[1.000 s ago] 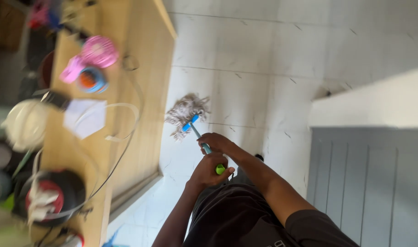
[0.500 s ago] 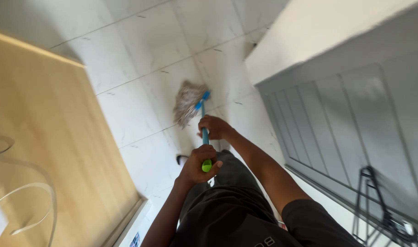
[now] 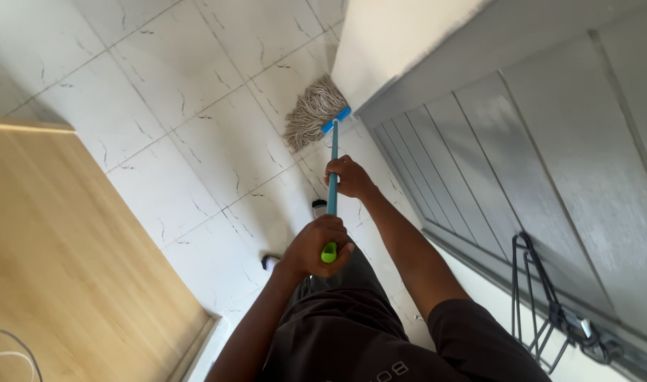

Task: The person mops the tiled floor of a room using a mop, navigating around furniture and moving towards an open doorway.

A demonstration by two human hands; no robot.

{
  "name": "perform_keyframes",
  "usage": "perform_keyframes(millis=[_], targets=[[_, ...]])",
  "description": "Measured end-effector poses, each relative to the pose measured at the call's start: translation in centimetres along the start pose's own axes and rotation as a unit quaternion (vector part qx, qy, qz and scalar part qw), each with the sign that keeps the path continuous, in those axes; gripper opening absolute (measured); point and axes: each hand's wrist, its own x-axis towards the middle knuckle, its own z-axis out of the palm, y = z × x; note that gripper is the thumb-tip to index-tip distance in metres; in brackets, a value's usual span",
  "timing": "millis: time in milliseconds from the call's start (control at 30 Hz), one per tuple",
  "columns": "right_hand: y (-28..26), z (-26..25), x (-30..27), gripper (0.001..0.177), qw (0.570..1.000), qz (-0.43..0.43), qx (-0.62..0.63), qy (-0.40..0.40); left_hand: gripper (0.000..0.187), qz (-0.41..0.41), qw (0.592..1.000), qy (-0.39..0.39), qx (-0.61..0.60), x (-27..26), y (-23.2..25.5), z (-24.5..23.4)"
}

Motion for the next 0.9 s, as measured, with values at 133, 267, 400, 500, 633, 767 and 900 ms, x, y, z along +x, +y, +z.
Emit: perform_keyframes(millis=[133, 267, 400, 500, 633, 767, 900], targets=[[-0.7, 1.5, -1.6, 0.019, 0.998, 0.04, 0.02, 0.039, 0.029, 0.026, 0.999, -0.021, -0.009, -0.2, 0.0, -0.2], [-1.9, 3.5, -4.9, 0.023, 0.991, 0.114, 0.044, 0.054, 0.023, 0.021, 0.998, -0.049, -0.038, -1.7, 0.0, -0.3], [-1.7, 6.7, -9.1, 0.018, 0.981, 0.124, 0.08, 0.129, 0.024, 0.012, 0.995, -0.082, -0.063, -4.2, 0.2, 1.1], [-2.1, 9.9, -12.9, 0.013, 0.965, 0.204, 0.08, 0.144, 0.02, -0.02, 0.99, -0.103, -0.096, -6.5, 0.5, 2.1], [-3.4, 12.9, -17.6, 0.014, 0.922, 0.32, 0.123, 0.182, 0.018, -0.023, 0.971, -0.127, -0.201, -9.7, 0.6, 3.4], [-5.6, 15.4, -20.3, 0.02, 0.882, 0.362, 0.151, 0.259, 0.022, 0.029, 0.98, -0.038, -0.194, -13.2, 1.0, 6.3], [-5.6, 16.0, -19.5, 0.017, 0.893, 0.325, 0.144, 0.274, 0.025, -0.112, 0.981, -0.001, -0.157, -13.7, 1.9, 6.4]])
